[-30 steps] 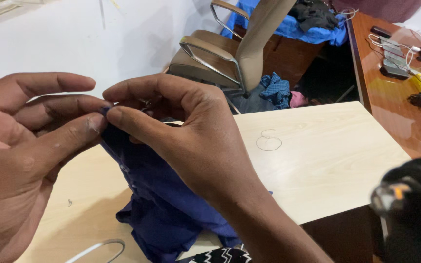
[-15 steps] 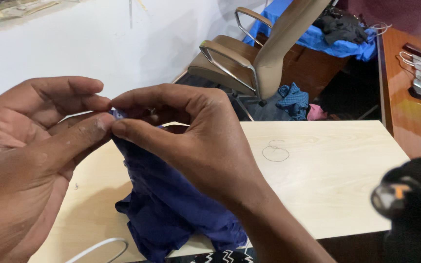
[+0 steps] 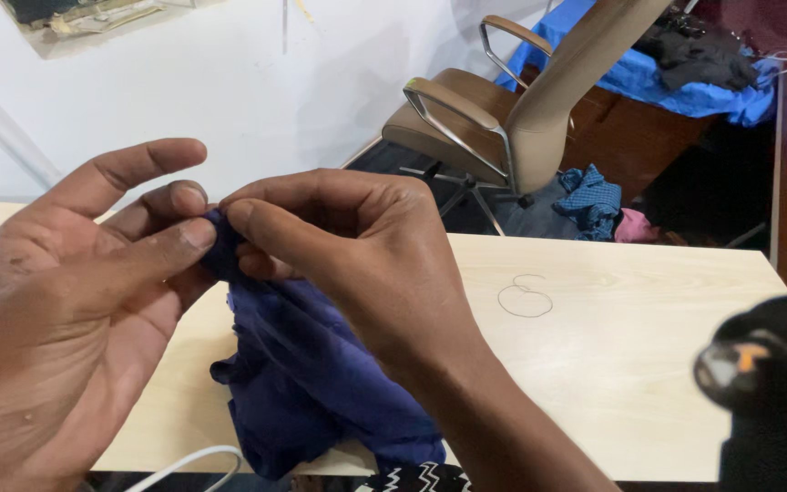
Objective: The person sews a button onto a blue shirt using a needle and thread. They repeatedly pass the needle through the button and fabric, pulling the thread to secure the button in place.
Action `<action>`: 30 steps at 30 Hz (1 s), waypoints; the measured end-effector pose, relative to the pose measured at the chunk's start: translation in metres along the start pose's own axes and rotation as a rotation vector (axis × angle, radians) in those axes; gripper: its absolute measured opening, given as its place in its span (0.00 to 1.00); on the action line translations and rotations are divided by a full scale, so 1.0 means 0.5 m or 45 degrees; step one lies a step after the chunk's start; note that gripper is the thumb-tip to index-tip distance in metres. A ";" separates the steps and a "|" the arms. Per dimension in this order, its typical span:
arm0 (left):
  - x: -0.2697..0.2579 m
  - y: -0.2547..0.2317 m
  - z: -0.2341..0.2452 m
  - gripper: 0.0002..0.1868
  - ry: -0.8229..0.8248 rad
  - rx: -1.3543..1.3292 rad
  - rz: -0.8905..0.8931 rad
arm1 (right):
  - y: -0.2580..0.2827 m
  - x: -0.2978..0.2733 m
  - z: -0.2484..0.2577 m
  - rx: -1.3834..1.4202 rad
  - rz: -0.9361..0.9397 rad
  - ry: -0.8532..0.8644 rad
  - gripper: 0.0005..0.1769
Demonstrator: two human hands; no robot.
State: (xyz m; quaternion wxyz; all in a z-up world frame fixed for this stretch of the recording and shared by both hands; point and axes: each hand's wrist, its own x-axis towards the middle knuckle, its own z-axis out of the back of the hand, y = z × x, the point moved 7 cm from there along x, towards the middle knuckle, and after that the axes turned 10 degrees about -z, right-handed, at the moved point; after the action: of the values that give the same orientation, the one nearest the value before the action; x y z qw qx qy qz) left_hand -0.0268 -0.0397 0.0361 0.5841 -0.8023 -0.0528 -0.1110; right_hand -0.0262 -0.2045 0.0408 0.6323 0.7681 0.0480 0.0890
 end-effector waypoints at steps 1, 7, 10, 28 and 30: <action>-0.002 0.002 -0.004 0.26 -0.025 0.026 -0.004 | 0.000 0.000 0.006 0.001 -0.016 -0.002 0.12; -0.017 0.021 -0.033 0.19 -0.209 0.210 0.071 | 0.020 -0.005 0.043 -0.070 0.048 -0.004 0.12; -0.022 0.040 -0.054 0.16 -0.239 0.241 0.161 | 0.026 -0.014 0.061 -0.096 0.098 -0.004 0.12; -0.028 0.064 -0.123 0.10 -0.244 0.471 0.086 | 0.021 -0.033 0.137 -0.199 0.071 0.002 0.12; -0.034 0.072 -0.123 0.10 -0.234 0.500 0.109 | 0.019 -0.038 0.138 -0.221 0.068 0.018 0.11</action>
State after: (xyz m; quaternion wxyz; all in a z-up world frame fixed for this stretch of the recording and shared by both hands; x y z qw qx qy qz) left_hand -0.0426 -0.1085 0.0166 0.7261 -0.6814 -0.0923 -0.0001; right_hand -0.0314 -0.2766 0.0359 0.6935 0.7108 0.0242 0.1152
